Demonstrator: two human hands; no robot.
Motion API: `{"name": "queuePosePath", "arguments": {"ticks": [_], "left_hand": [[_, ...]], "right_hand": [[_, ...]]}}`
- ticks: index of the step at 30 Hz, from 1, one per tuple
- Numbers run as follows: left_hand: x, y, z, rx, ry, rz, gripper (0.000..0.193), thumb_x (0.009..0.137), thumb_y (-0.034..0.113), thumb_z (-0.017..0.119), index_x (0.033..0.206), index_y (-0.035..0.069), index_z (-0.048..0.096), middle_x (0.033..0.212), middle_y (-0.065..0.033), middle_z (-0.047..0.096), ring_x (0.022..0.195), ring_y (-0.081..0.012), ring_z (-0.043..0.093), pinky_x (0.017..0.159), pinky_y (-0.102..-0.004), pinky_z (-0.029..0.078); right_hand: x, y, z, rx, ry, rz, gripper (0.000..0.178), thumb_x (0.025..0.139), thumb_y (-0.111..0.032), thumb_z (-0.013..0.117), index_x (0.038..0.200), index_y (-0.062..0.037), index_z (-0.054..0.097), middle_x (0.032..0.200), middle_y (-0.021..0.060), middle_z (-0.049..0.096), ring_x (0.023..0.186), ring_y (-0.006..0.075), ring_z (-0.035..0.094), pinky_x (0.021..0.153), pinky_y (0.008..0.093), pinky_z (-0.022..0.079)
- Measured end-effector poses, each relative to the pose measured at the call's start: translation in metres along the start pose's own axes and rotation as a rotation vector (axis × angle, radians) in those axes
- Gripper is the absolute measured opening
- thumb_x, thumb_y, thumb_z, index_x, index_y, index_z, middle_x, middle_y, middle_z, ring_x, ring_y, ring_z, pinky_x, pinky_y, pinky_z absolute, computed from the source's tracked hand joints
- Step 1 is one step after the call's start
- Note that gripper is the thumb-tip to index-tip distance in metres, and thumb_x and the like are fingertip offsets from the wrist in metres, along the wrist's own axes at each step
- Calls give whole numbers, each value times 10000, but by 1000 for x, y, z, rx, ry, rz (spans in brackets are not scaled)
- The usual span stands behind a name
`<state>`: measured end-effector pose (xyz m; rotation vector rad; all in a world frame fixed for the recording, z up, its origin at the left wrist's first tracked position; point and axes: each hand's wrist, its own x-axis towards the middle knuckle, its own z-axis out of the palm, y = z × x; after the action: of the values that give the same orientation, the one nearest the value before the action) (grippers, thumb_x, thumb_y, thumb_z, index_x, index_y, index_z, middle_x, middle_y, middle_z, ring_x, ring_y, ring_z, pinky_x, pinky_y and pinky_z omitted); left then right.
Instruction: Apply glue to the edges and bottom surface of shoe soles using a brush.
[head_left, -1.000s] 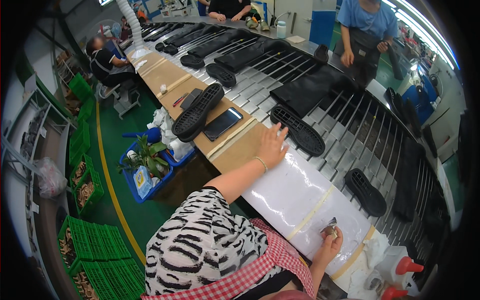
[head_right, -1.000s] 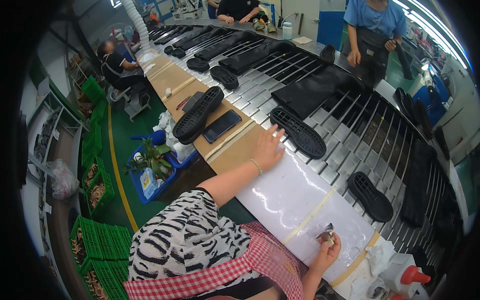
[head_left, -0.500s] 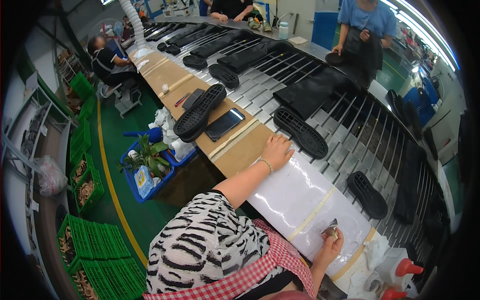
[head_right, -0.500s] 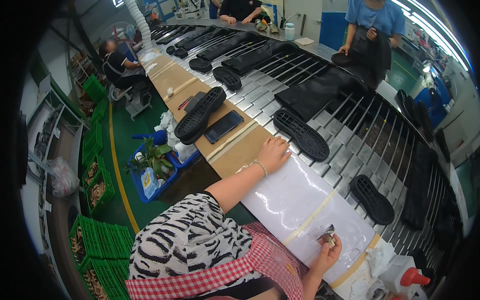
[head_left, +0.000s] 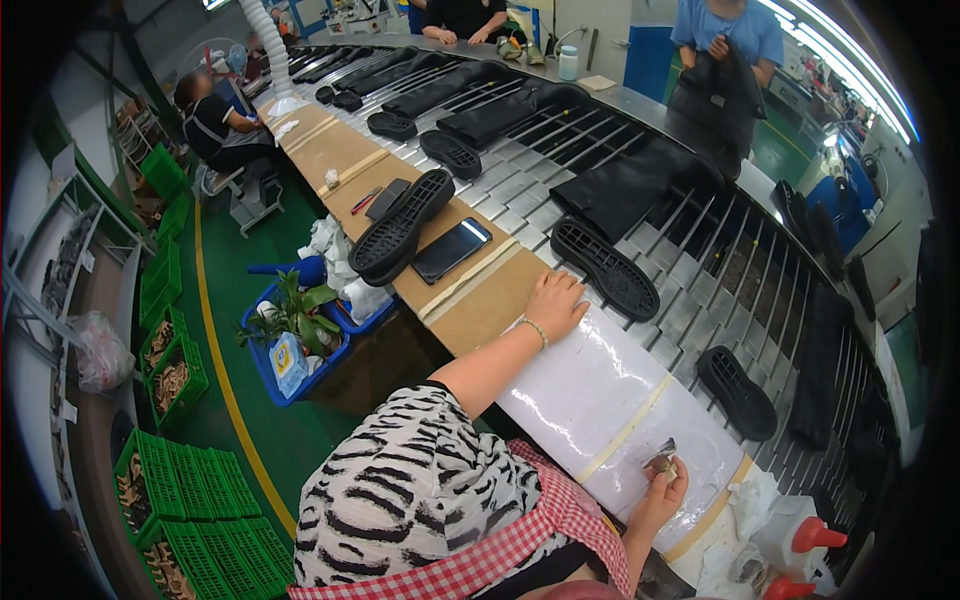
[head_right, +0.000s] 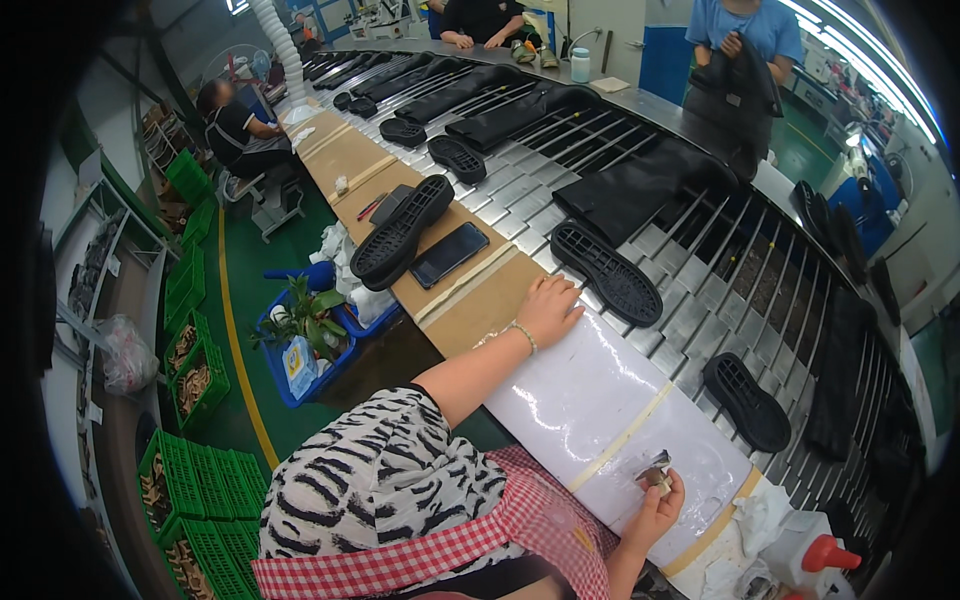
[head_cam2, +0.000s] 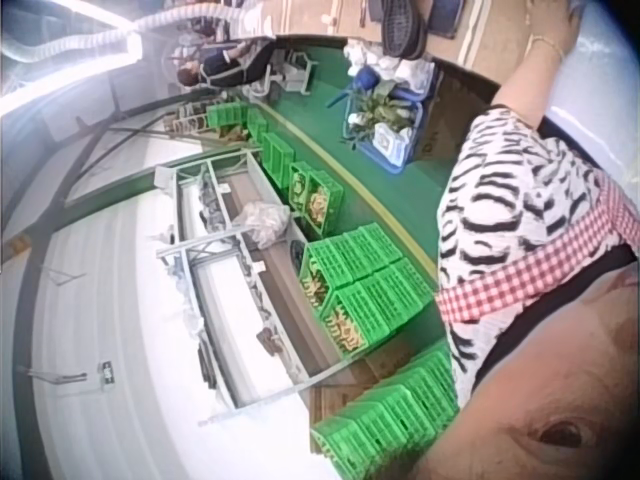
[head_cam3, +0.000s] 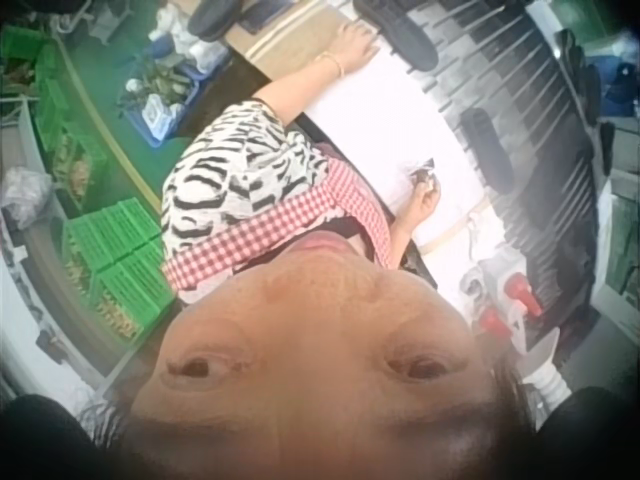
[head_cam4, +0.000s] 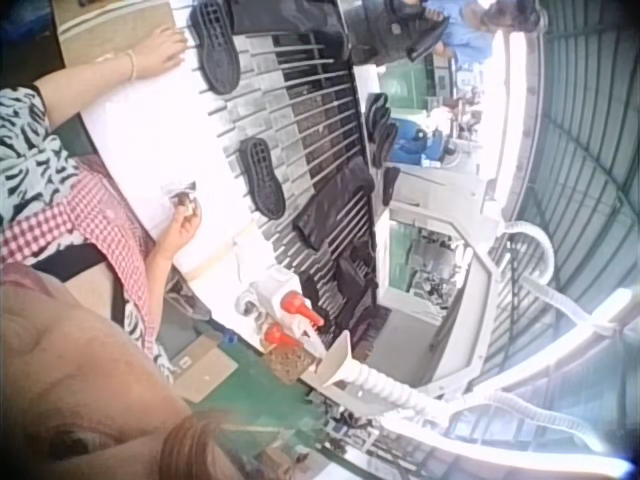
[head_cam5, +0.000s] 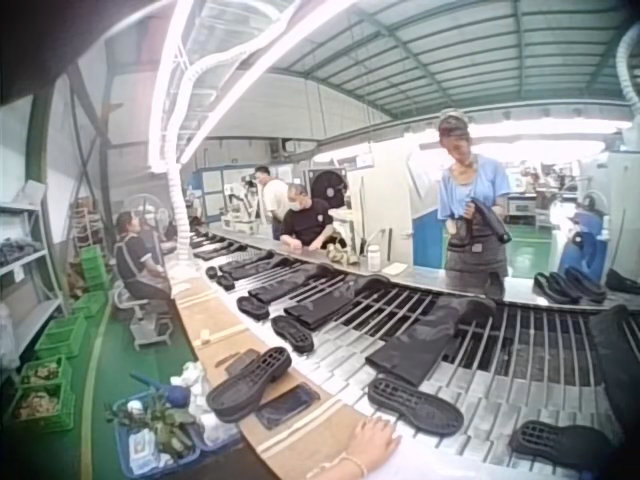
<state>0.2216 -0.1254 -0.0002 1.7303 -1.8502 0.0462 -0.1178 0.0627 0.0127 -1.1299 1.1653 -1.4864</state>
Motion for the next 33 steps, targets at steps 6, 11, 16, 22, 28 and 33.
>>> {"name": "queuePosePath", "arguments": {"ticks": [6, 11, 16, 22, 28, 33], "left_hand": [[0, -4, 2, -20, 23, 2, 329, 889, 292, 599, 1137, 76, 610, 1221, -100, 573, 1273, -300, 437, 1108, -496, 257], [0, -6, 1, -24, 21, 2, 331, 890, 291, 597, 1141, 76, 608, 1223, -102, 570, 1276, -304, 433, 1108, -495, 257], [1, -7, -2, -19, 11, 1, 331, 890, 290, 596, 1143, 76, 607, 1225, -102, 568, 1276, -303, 433, 1107, -495, 258], [1, -12, -5, -20, 6, -6, 319, 890, 291, 594, 1135, 88, 610, 1209, -102, 570, 1269, -294, 438, 1107, -490, 259], [2, -11, -5, -20, 6, 1, 304, 889, 287, 593, 1126, 97, 613, 1200, -104, 571, 1266, -286, 439, 1106, -484, 259], [0, -13, -13, 2, -25, -29, 317, 892, 295, 586, 1131, 88, 613, 1216, -116, 569, 1281, -297, 429, 1100, -484, 265]], "right_hand": [[0, 0, 3, -21, 11, 9, 354, 967, -126, 545, 1299, -19, 482, 1099, 77, 622, 952, 135, 590, 857, 264, 479], [-1, 1, 4, -11, 2, 4, 360, 964, -134, 552, 1298, -20, 483, 1101, 75, 622, 954, 134, 590, 859, 263, 477], [-1, 0, 6, 2, 2, 8, 360, 962, -131, 554, 1296, -18, 483, 1103, 74, 621, 963, 134, 588, 862, 261, 475], [0, 0, 11, 4, -1, 9, 357, 963, -127, 550, 1295, -15, 483, 1096, 73, 622, 960, 135, 587, 857, 258, 473], [0, 2, 11, -10, 8, 5, 377, 952, -146, 567, 1293, -10, 480, 1081, 80, 623, 951, 144, 588, 852, 267, 476], [-1, -2, 15, -98, 23, 51, 400, 940, -179, 584, 1285, -7, 478, 1088, 101, 615, 964, 170, 593, 859, 293, 487]]}}
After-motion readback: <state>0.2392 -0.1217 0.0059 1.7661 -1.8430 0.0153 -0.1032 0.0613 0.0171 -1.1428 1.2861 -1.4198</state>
